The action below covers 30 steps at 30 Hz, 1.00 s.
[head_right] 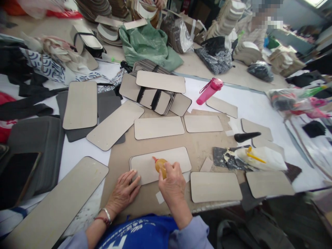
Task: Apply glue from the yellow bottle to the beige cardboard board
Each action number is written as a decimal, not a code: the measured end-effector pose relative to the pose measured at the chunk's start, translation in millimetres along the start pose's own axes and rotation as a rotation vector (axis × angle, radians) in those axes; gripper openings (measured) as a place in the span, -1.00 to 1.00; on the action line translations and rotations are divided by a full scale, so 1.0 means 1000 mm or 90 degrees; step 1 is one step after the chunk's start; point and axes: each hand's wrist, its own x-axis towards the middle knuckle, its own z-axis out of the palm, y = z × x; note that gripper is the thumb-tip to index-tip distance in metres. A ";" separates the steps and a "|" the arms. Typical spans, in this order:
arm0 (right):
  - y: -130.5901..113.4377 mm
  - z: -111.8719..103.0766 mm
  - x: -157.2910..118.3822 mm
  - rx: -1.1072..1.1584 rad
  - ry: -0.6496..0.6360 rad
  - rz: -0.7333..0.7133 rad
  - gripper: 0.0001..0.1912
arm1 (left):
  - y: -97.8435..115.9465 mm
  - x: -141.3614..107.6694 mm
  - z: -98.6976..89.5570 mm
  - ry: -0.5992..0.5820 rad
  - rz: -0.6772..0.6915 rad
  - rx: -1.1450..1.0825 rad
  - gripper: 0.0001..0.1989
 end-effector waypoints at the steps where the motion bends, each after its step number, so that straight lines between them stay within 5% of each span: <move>1: -0.003 0.001 -0.001 0.009 -0.002 -0.010 -0.83 | 0.000 0.000 0.000 -0.003 -0.001 0.001 -0.75; 8: -0.038 0.011 -0.005 0.039 -0.033 -0.090 -0.80 | 0.000 -0.001 0.000 -0.012 -0.005 -0.002 -0.73; 12: -0.038 0.010 -0.003 0.023 -0.028 -0.095 -0.80 | 0.000 -0.002 0.001 -0.014 -0.001 0.000 -0.73; 30: 0.067 -0.007 0.020 -0.057 0.048 0.132 -0.84 | 0.000 -0.003 0.004 -0.008 0.001 0.002 -0.73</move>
